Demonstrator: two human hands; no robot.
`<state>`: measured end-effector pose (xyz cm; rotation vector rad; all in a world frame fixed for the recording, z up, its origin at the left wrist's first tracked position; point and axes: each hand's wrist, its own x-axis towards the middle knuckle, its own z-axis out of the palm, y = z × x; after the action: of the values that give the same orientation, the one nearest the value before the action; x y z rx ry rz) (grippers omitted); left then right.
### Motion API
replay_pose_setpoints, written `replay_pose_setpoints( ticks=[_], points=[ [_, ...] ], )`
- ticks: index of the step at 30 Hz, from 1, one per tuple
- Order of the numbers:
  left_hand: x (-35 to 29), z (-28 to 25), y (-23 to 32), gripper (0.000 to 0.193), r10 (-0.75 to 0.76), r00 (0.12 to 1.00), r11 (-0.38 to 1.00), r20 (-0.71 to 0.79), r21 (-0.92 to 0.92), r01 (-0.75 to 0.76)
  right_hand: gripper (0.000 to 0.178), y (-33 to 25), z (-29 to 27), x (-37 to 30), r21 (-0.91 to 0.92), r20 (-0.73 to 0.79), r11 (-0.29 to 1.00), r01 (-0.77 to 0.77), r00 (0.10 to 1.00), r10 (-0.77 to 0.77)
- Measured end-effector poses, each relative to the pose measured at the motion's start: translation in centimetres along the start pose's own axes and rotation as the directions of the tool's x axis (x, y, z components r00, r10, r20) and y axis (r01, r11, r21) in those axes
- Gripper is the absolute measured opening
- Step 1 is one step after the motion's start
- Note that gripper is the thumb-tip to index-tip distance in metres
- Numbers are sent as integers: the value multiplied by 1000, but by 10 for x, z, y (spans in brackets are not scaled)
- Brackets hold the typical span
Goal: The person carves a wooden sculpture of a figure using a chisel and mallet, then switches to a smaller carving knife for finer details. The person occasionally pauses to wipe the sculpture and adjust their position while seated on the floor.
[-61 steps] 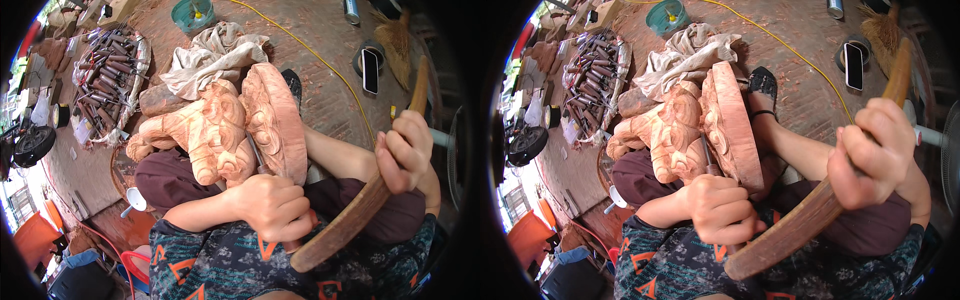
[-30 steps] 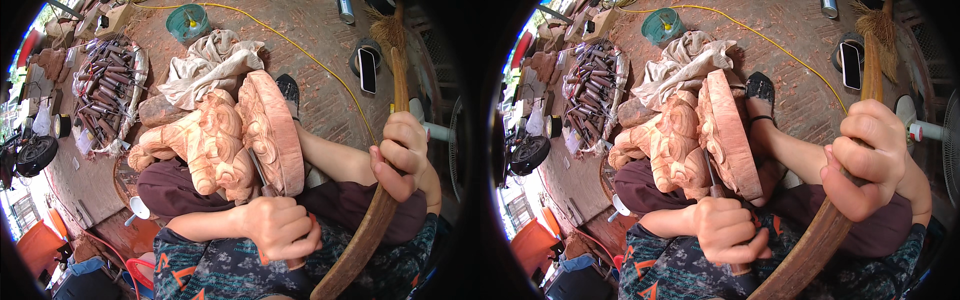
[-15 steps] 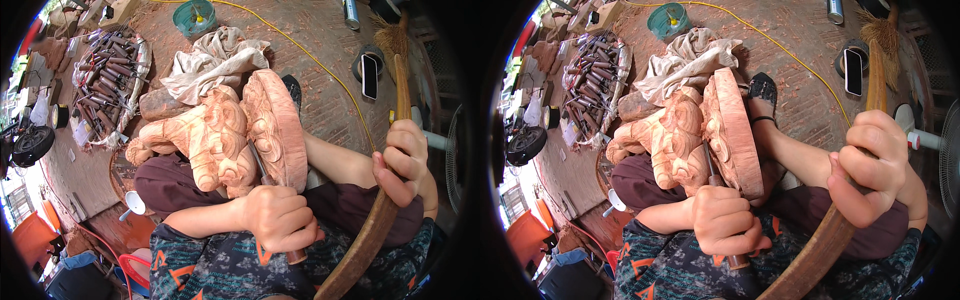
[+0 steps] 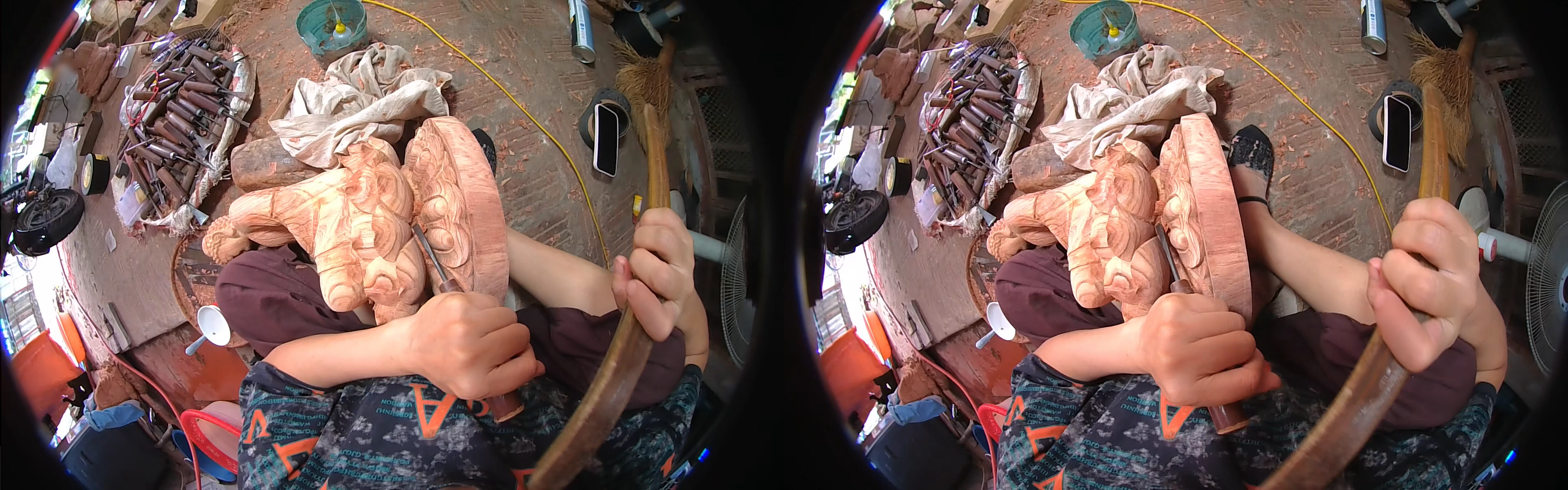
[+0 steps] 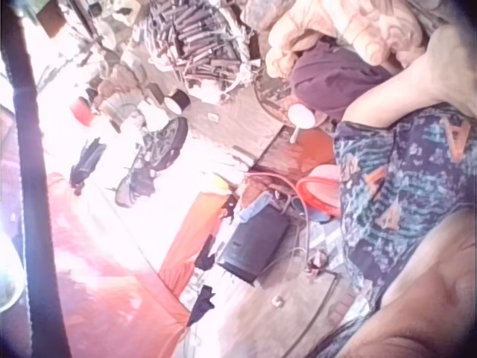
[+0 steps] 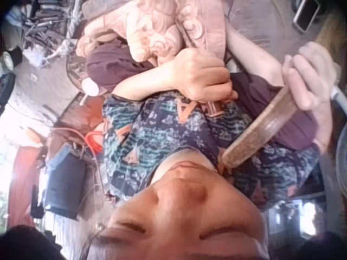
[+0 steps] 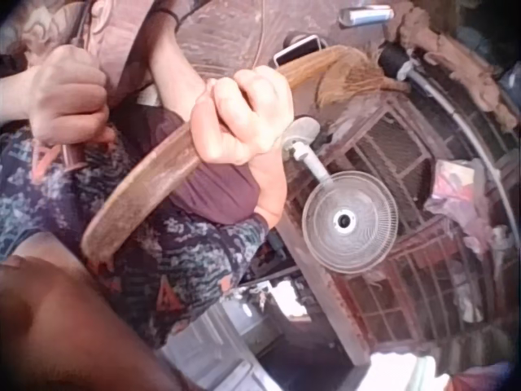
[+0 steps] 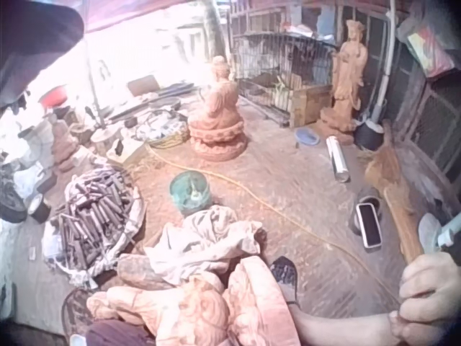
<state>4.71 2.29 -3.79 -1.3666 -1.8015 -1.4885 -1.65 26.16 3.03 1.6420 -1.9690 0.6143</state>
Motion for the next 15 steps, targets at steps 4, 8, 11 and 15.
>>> replay_pose_setpoints(
  ticks=[4, 8, 11, 15],
  points=[
    [5, -5, 0, 26, 104, 995, 987, -8, 120, -102, 37, -4, -6, 10, -103, 119, 992, -80, 989, 92],
    [7, -8, 10, 25, 138, 990, 985, 13, 103, -139, 37, -2, -2, 13, -40, 75, 991, -125, 989, 128],
    [-2, -4, 10, 24, 85, 994, 996, 63, -15, -84, 40, -5, -5, 13, -22, 60, 992, -124, 990, 125],
    [-7, -3, 6, 24, 100, 990, 995, 98, -21, -98, 40, -7, 0, 12, -37, 46, 995, -93, 994, 95]
  ],
)
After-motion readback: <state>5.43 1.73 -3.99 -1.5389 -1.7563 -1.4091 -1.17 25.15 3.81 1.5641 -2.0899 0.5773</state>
